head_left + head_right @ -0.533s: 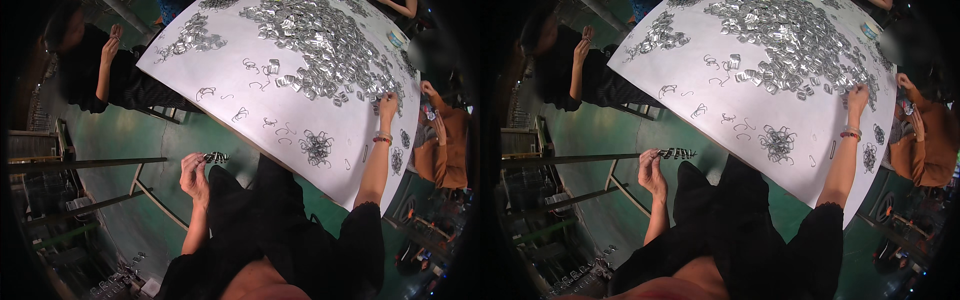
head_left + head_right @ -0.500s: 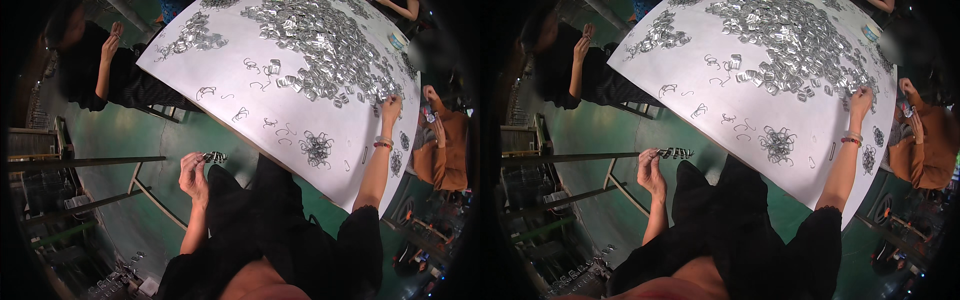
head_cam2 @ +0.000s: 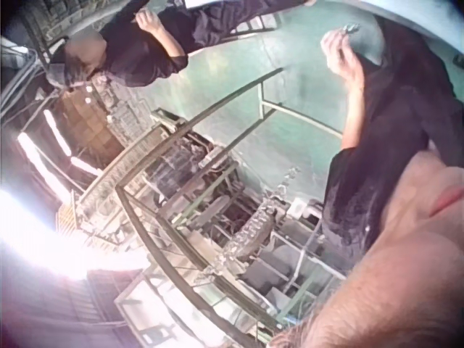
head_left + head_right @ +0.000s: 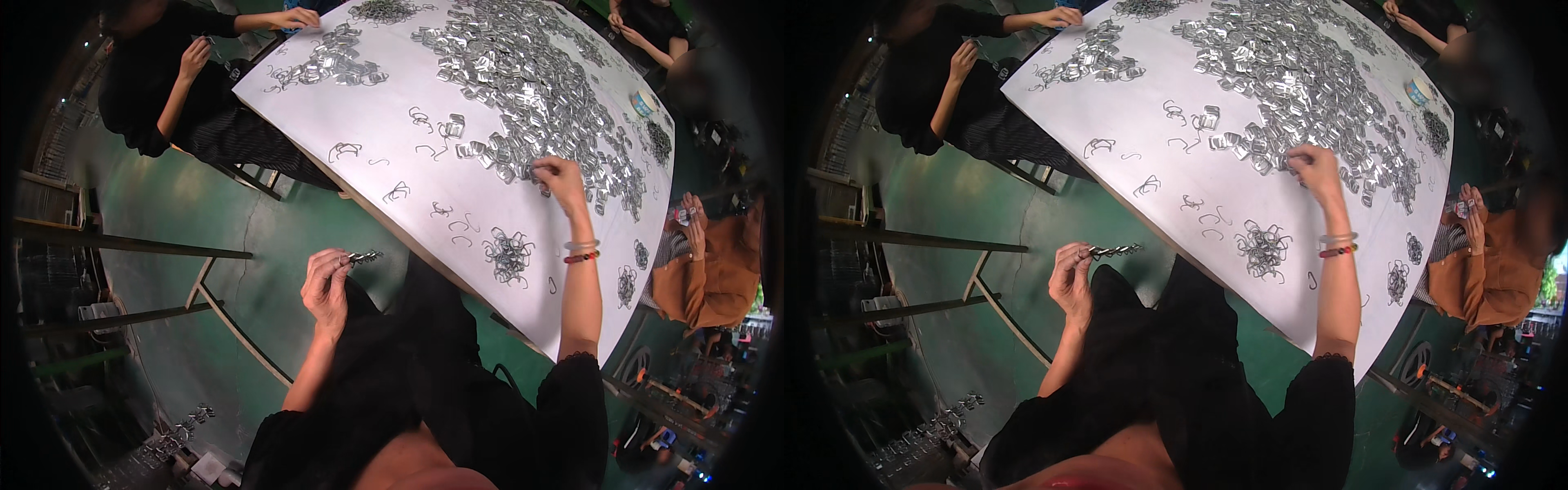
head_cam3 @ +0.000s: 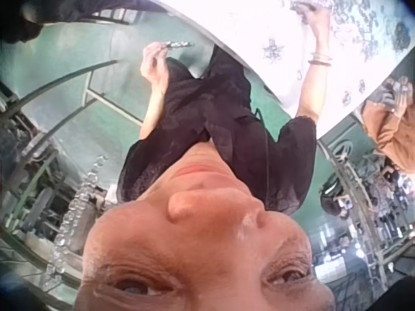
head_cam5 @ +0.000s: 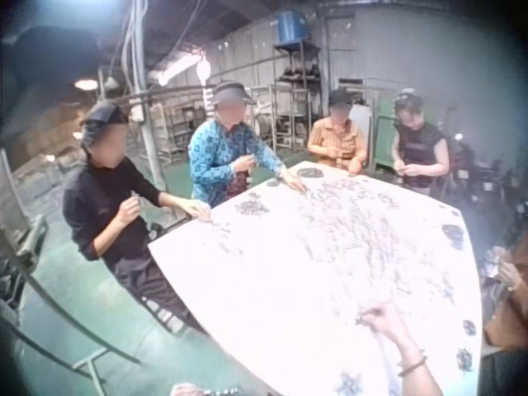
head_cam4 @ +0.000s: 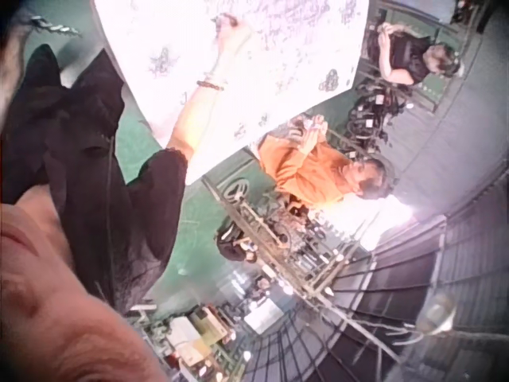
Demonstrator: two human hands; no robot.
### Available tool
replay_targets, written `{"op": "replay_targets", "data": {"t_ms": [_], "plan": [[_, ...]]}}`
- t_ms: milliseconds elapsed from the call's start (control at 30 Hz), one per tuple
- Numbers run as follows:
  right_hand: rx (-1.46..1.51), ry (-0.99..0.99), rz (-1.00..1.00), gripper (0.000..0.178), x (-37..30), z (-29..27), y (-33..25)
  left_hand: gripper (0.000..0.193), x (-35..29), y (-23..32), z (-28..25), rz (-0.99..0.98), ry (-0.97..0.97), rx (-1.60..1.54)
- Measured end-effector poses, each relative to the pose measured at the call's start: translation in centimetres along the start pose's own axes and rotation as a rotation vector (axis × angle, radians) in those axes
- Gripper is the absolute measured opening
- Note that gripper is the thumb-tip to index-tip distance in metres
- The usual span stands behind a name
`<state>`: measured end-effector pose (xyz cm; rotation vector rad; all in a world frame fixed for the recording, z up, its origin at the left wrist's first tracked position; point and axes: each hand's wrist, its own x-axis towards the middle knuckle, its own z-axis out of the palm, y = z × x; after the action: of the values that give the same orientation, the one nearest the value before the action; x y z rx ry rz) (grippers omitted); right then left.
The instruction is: The person picks small metal clips and rectangular pieces from a table and links them together by hand. They repeatedly reach for parts, connect them into a chain, and place the assembled chain onto a nearby metal rack.
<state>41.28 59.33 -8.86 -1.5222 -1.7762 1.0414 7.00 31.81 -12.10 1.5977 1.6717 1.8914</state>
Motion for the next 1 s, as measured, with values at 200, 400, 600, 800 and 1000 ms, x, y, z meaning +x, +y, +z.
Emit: {"op": "replay_targets", "data": {"t_ms": [200, 400, 600, 800, 1000], "plan": [[-0.012, -0.032, -0.148, 0.033, 2.7, 12.2, -4.0, 0.012, -0.4, 1.8, -0.2, -0.002, -0.008, -0.004], [-0.264, 0.208, -0.596, 0.050, -7.9, 15.0, -8.7, 0.009, -2.7, 2.6, -1.2, 0.004, 0.032, -0.040], [-0.417, 0.027, -0.370, 0.028, -7.7, 14.2, -4.5, 0.014, -3.2, 3.2, -1.3, 0.020, -0.008, -0.041], [-0.578, 0.126, -0.549, 0.020, 0.0, 14.3, -5.4, 0.014, -3.5, 3.3, -1.9, 0.018, 0.036, -0.015], [-0.676, 0.069, -0.551, 0.010, 3.1, 16.8, -3.7, 0.010, -4.2, 3.5, -2.4, 0.018, 0.058, -0.030]]}}
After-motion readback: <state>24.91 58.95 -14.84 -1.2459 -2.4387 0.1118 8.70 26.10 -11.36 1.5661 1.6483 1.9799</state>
